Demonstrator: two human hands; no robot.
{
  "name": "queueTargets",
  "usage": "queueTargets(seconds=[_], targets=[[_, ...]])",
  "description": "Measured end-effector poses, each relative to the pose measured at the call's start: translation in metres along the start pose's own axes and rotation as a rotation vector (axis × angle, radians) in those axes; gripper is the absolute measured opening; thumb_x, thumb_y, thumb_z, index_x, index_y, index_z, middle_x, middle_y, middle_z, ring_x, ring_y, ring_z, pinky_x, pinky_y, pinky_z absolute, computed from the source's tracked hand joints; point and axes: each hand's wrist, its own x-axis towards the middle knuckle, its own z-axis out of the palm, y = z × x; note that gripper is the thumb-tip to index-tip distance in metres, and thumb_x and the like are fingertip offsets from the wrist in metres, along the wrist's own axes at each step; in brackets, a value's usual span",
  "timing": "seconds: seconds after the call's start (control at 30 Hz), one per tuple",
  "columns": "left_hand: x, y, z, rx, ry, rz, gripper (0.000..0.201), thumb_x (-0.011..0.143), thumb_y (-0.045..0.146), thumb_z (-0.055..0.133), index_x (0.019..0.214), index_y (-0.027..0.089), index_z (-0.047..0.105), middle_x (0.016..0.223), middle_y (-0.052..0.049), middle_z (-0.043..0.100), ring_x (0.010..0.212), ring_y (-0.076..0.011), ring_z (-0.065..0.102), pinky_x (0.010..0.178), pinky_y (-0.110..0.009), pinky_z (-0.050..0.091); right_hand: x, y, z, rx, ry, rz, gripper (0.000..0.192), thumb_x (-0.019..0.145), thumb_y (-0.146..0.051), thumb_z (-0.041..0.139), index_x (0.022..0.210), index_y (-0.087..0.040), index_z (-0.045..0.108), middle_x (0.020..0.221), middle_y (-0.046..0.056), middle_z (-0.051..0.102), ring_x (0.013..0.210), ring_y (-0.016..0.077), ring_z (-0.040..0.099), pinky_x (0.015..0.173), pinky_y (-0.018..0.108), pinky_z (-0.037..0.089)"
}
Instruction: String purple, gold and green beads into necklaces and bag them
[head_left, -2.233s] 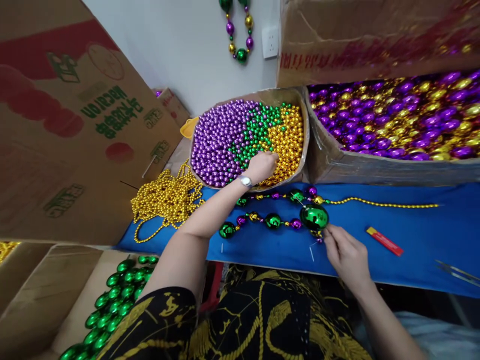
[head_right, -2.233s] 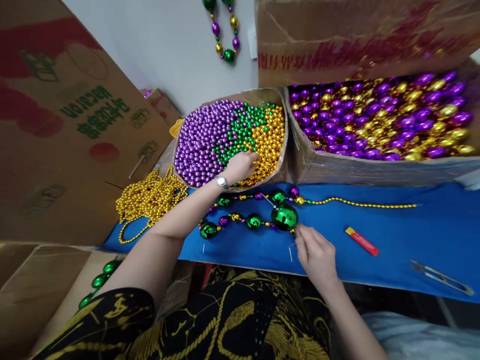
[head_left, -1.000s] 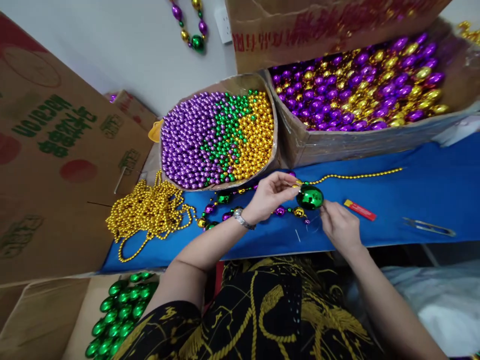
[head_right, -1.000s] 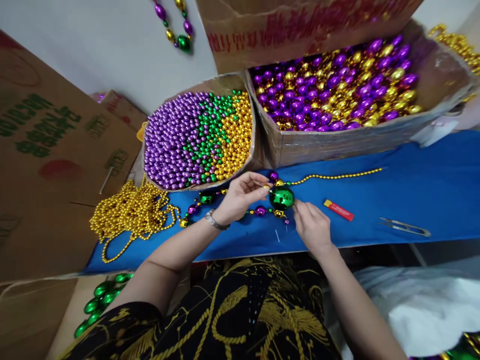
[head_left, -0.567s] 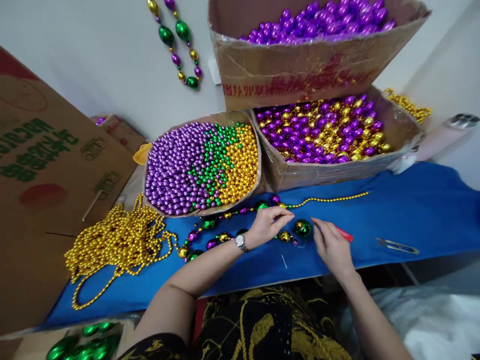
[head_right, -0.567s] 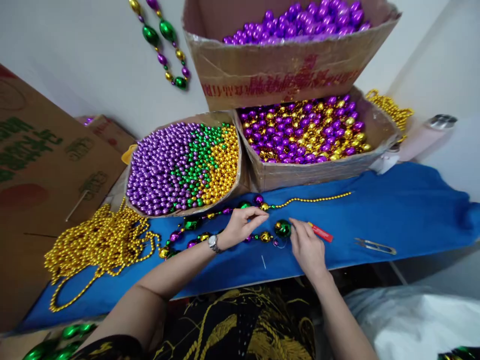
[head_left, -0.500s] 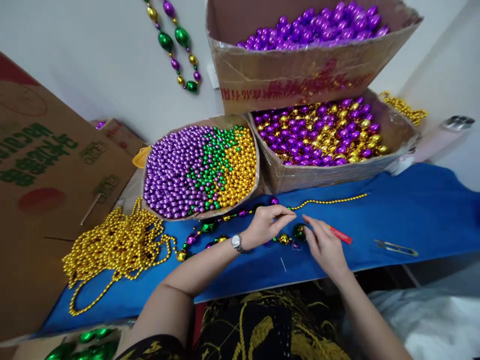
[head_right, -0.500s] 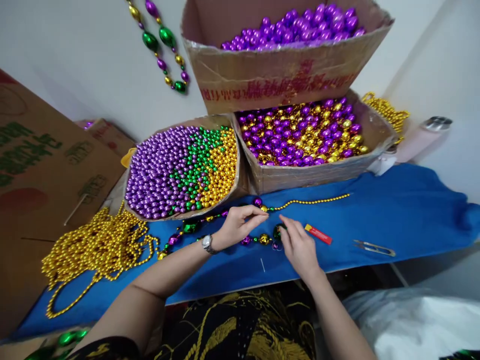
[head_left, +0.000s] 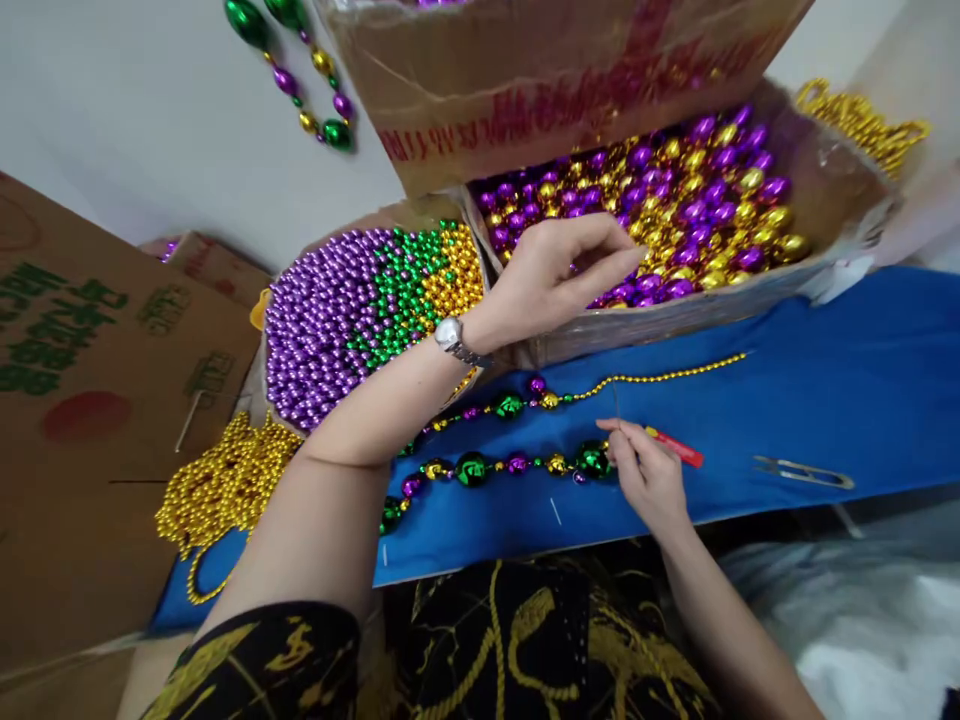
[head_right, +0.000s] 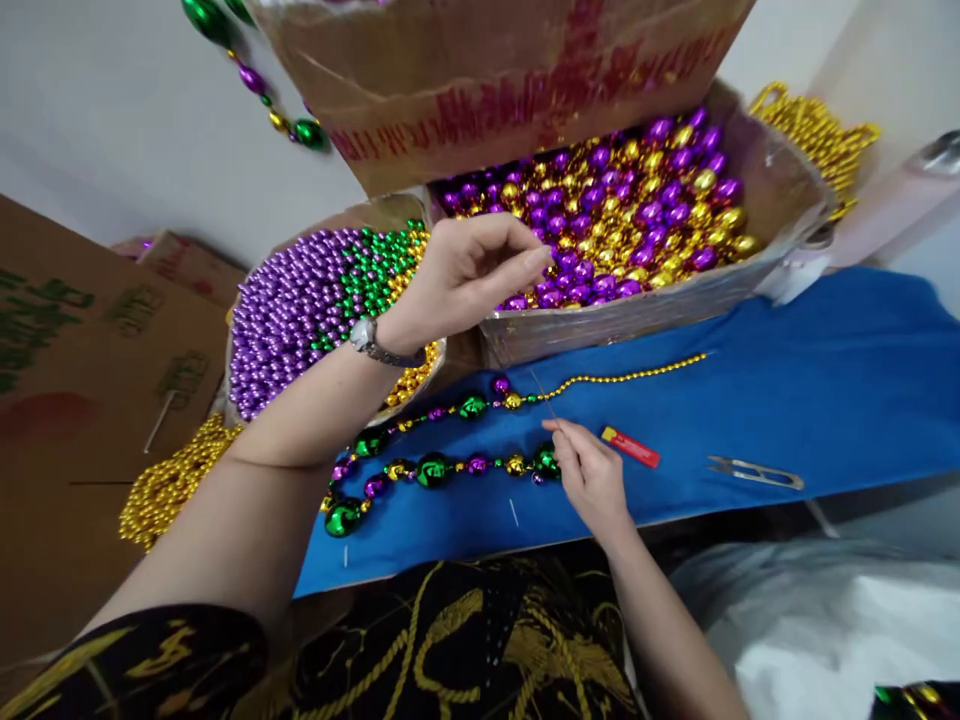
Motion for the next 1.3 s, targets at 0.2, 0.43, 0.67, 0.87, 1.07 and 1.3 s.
queueTargets(seconds=[0.2, 0.43, 0.67, 0.87, 1.07, 1.3], targets=[[0.052, -0.052, 0.005, 0.344, -0.210, -0.002, 0.012, 0.085, 0.020, 0.061, 0.078, 0.011, 0.066, 0.074, -0.001, 0.060, 0.095, -0.0202, 0.067, 0.079, -0.033, 0.051, -0.001, 0.004, -0.002, 0.006, -0.003, 0.031, 0.026, 0.097, -0.028, 0.046, 0.105, -0.018, 0.069, 0.063, -0.001, 0.063, 0.050, 0.0102, 0.056, 0.051, 0.022, 0.047], [-0.010, 0.023, -0.018, 0.360, -0.251, 0.069, 0.035, 0.095, 0.037, 0.043, 0.094, 0.013, 0.068, 0.081, 0.001, 0.058, 0.091, -0.0160, 0.068, 0.078, -0.033, 0.049, -0.004, 0.013, -0.004, 0.111, -0.018, 0.199, 0.028, 0.099, -0.033, 0.042, 0.109, -0.019, 0.064, 0.067, -0.001, 0.060, 0.056, 0.0101, 0.056, 0.057, 0.022, 0.048], [-0.123, -0.013, 0.028, 0.489, -0.578, -0.173, 0.027, 0.097, 0.028, 0.043, 0.100, 0.014, 0.067, 0.086, -0.010, 0.064, 0.080, -0.0179, 0.061, 0.076, -0.031, 0.049, -0.002, 0.021, -0.003, 0.211, -0.026, 0.235, 0.029, 0.099, -0.037, 0.043, 0.108, -0.020, 0.065, 0.069, -0.002, 0.058, 0.060, 0.0094, 0.056, 0.059, 0.023, 0.047], [-0.140, -0.082, 0.078, 0.758, -0.528, -0.529, 0.032, 0.097, 0.025, 0.041, 0.121, 0.010, 0.057, 0.106, -0.020, 0.061, 0.105, -0.0299, 0.058, 0.085, -0.040, 0.049, -0.003, 0.013, 0.002, 0.080, -0.028, 0.172, 0.030, 0.098, -0.035, 0.044, 0.110, -0.020, 0.067, 0.071, 0.000, 0.063, 0.060, 0.0099, 0.059, 0.060, 0.023, 0.049], [-0.140, -0.079, 0.074, 0.389, -0.278, -0.559, 0.037, 0.089, 0.021, 0.057, 0.126, 0.018, 0.057, 0.122, -0.015, 0.055, 0.108, -0.0262, 0.060, 0.090, -0.038, 0.051, -0.007, 0.005, 0.007, -0.070, -0.023, 0.041, 0.026, 0.097, -0.029, 0.046, 0.107, -0.020, 0.068, 0.097, 0.006, 0.075, 0.082, 0.0163, 0.071, 0.076, 0.028, 0.057], [-0.164, -0.030, 0.032, -0.841, 0.168, -0.637, 0.045, 0.090, 0.043, 0.060, 0.130, 0.024, 0.057, 0.115, -0.009, 0.063, 0.088, -0.0146, 0.066, 0.083, -0.032, 0.057, -0.012, -0.001, 0.008, -0.154, -0.053, -0.176, 0.024, 0.095, -0.021, 0.049, 0.111, -0.020, 0.068, 0.100, 0.005, 0.075, 0.087, 0.0171, 0.073, 0.080, 0.029, 0.058]])
